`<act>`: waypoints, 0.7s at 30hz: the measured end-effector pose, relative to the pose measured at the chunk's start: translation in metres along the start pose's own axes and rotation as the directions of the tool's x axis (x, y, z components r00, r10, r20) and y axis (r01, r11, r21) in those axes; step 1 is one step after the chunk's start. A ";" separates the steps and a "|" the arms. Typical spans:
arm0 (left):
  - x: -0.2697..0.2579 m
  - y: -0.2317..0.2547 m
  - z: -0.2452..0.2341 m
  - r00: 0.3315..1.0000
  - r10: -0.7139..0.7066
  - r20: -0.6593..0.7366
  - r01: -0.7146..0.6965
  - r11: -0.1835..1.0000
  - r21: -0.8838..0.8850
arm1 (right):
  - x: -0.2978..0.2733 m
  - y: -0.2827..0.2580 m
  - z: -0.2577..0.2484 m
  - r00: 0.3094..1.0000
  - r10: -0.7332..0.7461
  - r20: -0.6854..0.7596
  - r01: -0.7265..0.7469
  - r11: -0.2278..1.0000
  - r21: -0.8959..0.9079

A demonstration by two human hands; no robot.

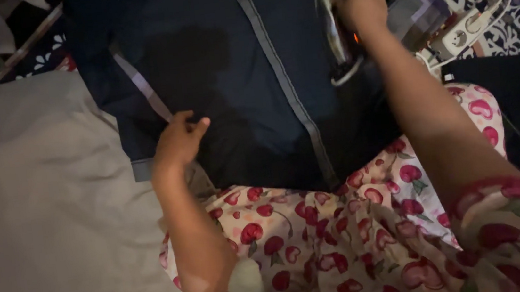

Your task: The recorder is ironing a navy blue shirt while sitting on the floor.

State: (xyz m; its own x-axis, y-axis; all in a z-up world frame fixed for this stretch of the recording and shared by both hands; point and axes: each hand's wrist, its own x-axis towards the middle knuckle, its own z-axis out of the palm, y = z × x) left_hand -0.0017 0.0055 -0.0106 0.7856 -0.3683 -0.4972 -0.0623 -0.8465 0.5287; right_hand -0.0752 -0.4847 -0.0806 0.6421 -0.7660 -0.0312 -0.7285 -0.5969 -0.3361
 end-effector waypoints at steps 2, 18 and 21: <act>-0.009 0.014 -0.006 1.000 -0.027 0.010 0.027 0.999 -0.037 | -0.039 -0.003 -0.014 0.998 -0.052 0.017 0.052 0.999 -0.012; -0.003 0.000 -0.001 1.000 -0.011 0.009 0.011 1.000 -0.008 | 0.043 0.002 0.024 0.988 -0.136 -0.070 0.138 0.990 0.011; -0.004 0.005 -0.005 1.000 0.014 -0.018 -0.014 1.000 -0.024 | 0.000 0.003 0.005 0.985 -0.168 -0.047 0.169 0.986 0.006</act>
State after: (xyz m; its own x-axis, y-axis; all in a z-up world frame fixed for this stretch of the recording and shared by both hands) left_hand -0.0019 0.0045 -0.0031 0.7955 -0.3732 -0.4774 -0.0591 -0.8318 0.5519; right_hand -0.0761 -0.4855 -0.0868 0.7435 -0.6650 0.0704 -0.6083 -0.7163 -0.3418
